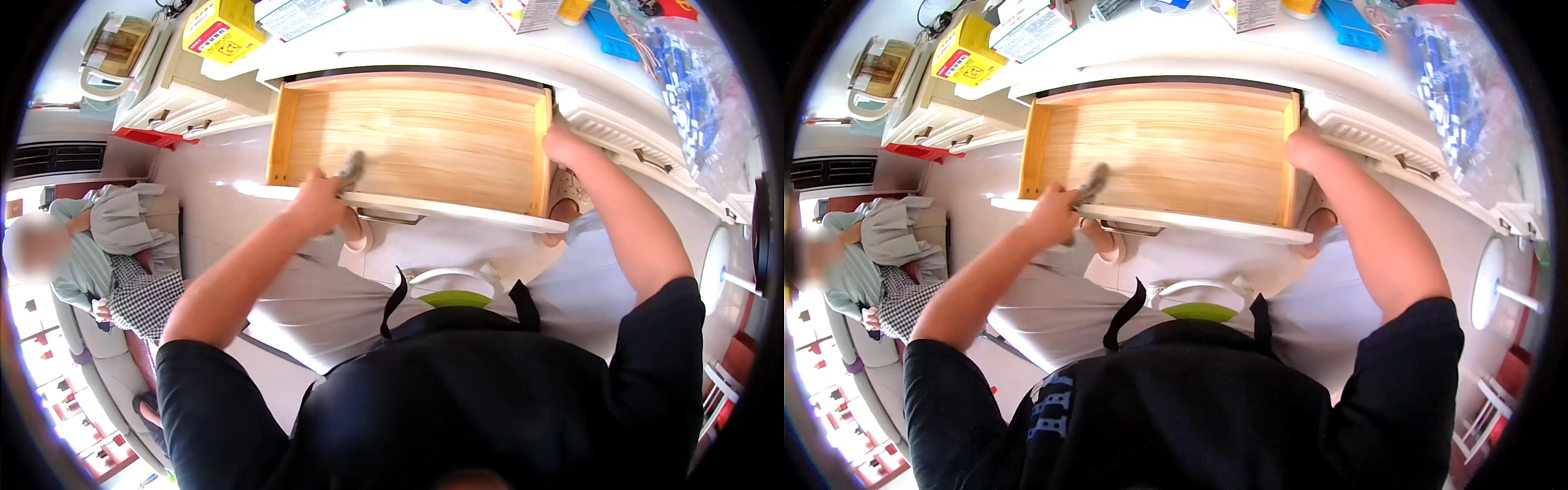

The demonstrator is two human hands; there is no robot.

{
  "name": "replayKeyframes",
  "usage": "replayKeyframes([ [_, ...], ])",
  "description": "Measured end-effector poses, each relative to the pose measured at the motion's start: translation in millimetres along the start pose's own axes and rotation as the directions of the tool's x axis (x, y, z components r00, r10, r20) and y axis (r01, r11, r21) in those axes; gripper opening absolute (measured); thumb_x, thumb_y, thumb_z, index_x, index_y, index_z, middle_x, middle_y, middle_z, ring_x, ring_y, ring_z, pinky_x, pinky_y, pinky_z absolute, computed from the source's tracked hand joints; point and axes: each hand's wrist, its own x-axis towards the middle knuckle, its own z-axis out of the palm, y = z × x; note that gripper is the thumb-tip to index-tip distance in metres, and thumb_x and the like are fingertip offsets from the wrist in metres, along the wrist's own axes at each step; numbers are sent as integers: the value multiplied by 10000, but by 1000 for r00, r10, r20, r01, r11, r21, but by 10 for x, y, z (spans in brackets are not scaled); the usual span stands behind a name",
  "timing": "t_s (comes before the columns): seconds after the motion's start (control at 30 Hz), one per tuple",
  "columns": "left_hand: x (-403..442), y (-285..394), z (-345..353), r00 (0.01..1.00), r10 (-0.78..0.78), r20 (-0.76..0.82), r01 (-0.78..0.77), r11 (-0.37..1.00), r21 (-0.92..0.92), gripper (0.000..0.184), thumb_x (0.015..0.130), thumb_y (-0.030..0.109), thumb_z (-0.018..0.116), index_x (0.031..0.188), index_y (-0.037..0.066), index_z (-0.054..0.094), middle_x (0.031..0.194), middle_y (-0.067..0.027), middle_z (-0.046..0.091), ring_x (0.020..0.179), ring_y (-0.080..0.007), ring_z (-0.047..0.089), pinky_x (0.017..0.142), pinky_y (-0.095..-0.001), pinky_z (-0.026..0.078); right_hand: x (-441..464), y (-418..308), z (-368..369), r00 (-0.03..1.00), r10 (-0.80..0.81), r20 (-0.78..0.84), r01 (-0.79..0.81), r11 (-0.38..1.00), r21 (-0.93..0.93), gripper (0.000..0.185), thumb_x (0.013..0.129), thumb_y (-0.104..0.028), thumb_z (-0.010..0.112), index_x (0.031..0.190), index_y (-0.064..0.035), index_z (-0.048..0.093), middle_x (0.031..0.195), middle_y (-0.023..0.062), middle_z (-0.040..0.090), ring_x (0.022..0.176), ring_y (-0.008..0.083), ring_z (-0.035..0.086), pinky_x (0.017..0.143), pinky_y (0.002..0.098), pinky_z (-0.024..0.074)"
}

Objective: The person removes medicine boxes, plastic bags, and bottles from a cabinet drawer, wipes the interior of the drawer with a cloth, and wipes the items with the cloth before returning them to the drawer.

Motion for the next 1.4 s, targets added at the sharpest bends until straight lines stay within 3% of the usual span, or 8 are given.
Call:
replayKeyframes([
  [0.2,-160,1475,487,758,499,419,-618,346,706,376,732,29,481,1102,-44,488,1105,-267,428,1002,-365,462,843,-423,427,609,422,401,985,-108,-137,99,992,-74,301,812,-80,445,1049,90,520,1046,261,547,943,335,565,792,368,456],
  [0.27,-212,1740,854,920,380,-95,-383,821,-424,521,731,39,479,1231,-20,347,1130,-295,398,892,-435,519,790,-466,430,516,398,386,964,-92,-250,110,992,59,393,843,-144,432,1181,56,414,1165,250,475,1064,329,492,869,356,413],
  [0.47,-149,1795,1051,868,264,-421,-495,525,-692,396,800,105,494,1176,-13,461,1062,-198,512,984,-301,499,872,-355,390,-1093,-385,-107,891,-444,-94,441,796,414,559,887,-329,466,1331,-43,280,1335,178,348,1227,241,349,999,312,287],
  [0.57,-63,1578,913,899,439,3,175,-352,-919,418,898,225,461,1218,-34,391,1092,-115,524,973,-189,516,827,-280,422,-1662,-543,48,775,-625,87,431,624,652,578,835,-179,572,1323,-49,291,1270,160,417,1206,238,366,989,320,303],
  [0.73,-275,1507,481,923,379,-62,-188,306,-933,519,820,171,558,1256,-11,344,1159,-199,486,1083,-332,466,906,-356,385,-1522,-395,264,705,-623,-340,709,629,318,581,693,60,588,1226,-58,388,1122,134,508,1086,232,479,927,306,375],
  [0.87,-127,1051,477,834,484,-265,-509,860,-32,582,743,235,639,1231,34,396,1194,-210,448,1144,-345,398,976,-412,309,-1489,-233,-116,808,-359,-467,569,681,461,403,706,54,535,1088,-46,452,986,115,562,913,218,557,790,313,446],
  [1.1,16,884,602,909,413,-59,-409,910,74,255,751,204,622,944,57,548,938,-98,580,970,-259,517,929,-430,322,-1534,-177,678,636,-745,-199,654,658,-373,492,690,77,453,1163,-56,441,1138,168,488,1073,329,463,925,372,380],
  [1.4,42,944,630,909,415,-30,-406,900,158,267,784,212,593,982,42,535,989,-121,572,1042,-269,490,948,-406,321,-1005,68,-333,867,-212,-452,234,972,-9,377,701,54,514,1060,-54,479,999,189,567,932,364,549,795,376,437],
])
